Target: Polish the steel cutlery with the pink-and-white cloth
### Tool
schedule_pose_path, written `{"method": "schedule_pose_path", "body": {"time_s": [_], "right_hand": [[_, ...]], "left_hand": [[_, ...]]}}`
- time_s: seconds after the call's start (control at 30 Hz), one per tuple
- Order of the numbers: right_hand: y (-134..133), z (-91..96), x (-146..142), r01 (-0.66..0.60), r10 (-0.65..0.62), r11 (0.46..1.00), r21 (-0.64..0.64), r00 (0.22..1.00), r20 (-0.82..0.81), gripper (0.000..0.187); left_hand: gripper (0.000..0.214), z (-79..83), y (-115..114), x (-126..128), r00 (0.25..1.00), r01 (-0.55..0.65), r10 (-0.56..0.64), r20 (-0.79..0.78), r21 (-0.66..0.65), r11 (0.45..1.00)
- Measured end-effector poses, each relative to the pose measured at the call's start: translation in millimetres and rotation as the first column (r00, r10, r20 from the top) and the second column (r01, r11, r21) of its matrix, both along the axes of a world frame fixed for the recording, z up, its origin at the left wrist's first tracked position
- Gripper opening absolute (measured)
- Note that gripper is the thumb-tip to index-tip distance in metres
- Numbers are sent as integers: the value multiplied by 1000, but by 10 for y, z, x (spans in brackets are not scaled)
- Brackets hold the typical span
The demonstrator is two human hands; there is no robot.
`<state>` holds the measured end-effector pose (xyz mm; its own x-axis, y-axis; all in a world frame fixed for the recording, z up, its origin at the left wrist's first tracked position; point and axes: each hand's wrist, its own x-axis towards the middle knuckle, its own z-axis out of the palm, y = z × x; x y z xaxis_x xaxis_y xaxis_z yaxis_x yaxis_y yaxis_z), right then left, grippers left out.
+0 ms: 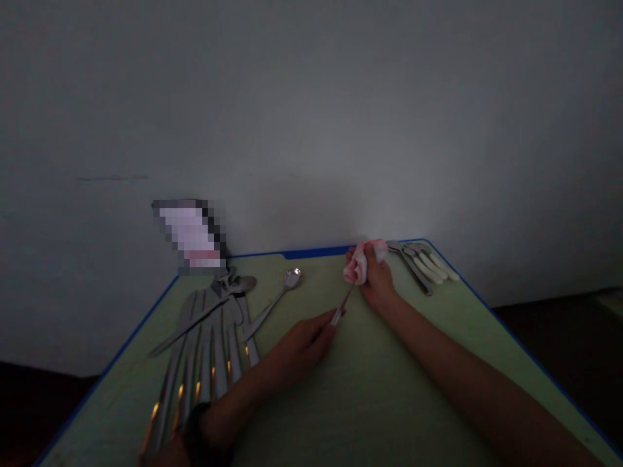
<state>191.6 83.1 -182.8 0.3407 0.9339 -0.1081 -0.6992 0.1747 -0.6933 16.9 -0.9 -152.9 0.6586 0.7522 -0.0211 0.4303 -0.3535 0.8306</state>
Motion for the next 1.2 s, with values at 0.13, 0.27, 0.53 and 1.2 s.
{"method": "schedule_pose_path", "body": {"time_s": [0.13,0.27,0.53,1.2], "right_hand": [[-128,42,-189,-41,37,998,-52,997,-66,23],[-284,40,-399,-133,136,983,-127,991,16,29],[-294,21,-430,-117,133,982,-147,986,106,34],[34,-64,151,-67,58,998,14,937,345,36]], "left_hand": [[39,10,-2,11,999,1,0,-36,17,1000],[36,-79,25,24,997,-61,62,-48,36,998],[36,-84,34,26,993,-95,96,-69,8,995],[46,-50,92,-172,1000,-4,0,-13,-267,964]]}}
